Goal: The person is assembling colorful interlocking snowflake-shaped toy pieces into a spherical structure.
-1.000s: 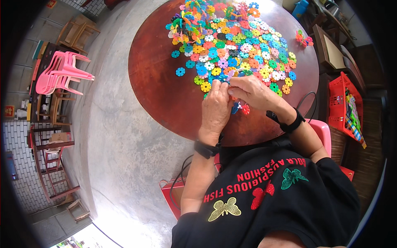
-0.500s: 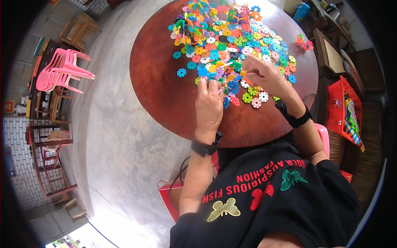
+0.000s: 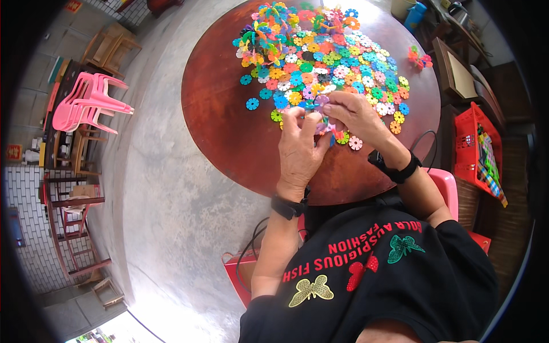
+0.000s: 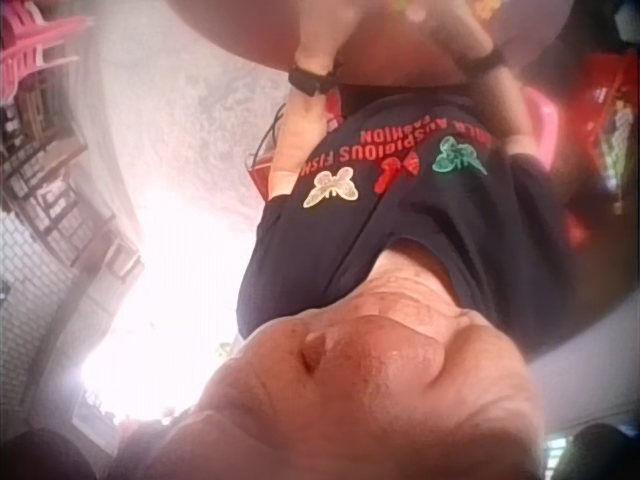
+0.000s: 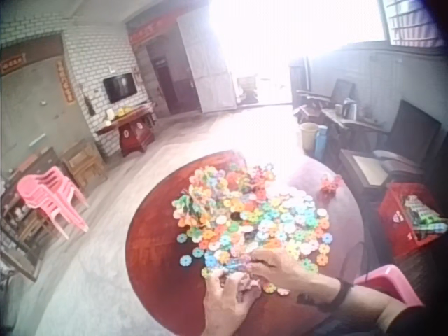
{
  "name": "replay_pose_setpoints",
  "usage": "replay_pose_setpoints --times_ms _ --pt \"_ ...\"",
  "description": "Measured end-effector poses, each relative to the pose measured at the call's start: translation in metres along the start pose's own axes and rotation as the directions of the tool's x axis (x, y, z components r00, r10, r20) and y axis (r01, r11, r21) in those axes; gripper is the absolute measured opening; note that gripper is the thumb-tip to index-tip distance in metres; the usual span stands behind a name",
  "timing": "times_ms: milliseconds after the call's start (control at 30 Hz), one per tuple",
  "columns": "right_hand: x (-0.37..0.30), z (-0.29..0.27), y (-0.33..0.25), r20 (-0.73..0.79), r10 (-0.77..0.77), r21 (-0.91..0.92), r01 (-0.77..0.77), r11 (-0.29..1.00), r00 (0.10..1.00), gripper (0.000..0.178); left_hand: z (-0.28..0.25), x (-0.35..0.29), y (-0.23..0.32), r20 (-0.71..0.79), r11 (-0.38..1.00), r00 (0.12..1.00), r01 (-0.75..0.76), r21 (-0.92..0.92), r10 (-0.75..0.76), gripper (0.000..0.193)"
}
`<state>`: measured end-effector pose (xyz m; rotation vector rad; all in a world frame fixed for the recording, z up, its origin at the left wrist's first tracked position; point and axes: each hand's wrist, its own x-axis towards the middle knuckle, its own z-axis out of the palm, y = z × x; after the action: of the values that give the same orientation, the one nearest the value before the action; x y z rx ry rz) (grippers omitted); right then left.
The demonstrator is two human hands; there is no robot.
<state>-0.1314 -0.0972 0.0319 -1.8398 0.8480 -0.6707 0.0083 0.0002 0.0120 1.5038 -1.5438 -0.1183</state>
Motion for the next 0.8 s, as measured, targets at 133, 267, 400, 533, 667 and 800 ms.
replay_pose_setpoints --times_ms 133,267,400,533,667,800 --pt "-0.002 -0.004 -0.013 0.034 -0.105 -0.166 0.109 0.980 0.994 0.017 -0.003 0.002 -0.010 -0.158 0.999 0.986 -0.049 -0.022 0.045 0.034" --pt "-0.008 0.000 -0.029 0.203 -0.035 -0.164 0.069 0.984 0.978 0.020 -0.003 0.000 -0.013 -0.064 0.993 0.997 -0.040 0.109 0.047 0.031" --pt "-0.009 0.014 -0.025 0.167 -0.027 -0.195 0.060 0.979 0.986 0.029 0.003 -0.004 -0.013 -0.015 0.979 0.999 -0.046 0.200 0.050 0.019" --pt "-0.009 0.024 -0.009 0.089 -0.137 -0.122 0.147 0.982 0.987 0.029 0.008 -0.007 -0.015 0.043 0.992 0.999 0.011 0.122 -0.016 0.020" --pt "-0.011 0.020 -0.008 0.086 -0.134 -0.028 0.137 0.990 0.987 0.023 0.008 -0.006 -0.008 0.065 0.993 0.998 0.001 0.119 -0.009 0.025" --pt "-0.016 0.016 -0.016 0.104 -0.457 -0.460 0.450 0.766 0.884 0.019 0.010 -0.006 -0.003 0.020 0.993 1.000 -0.024 0.119 0.022 0.027"
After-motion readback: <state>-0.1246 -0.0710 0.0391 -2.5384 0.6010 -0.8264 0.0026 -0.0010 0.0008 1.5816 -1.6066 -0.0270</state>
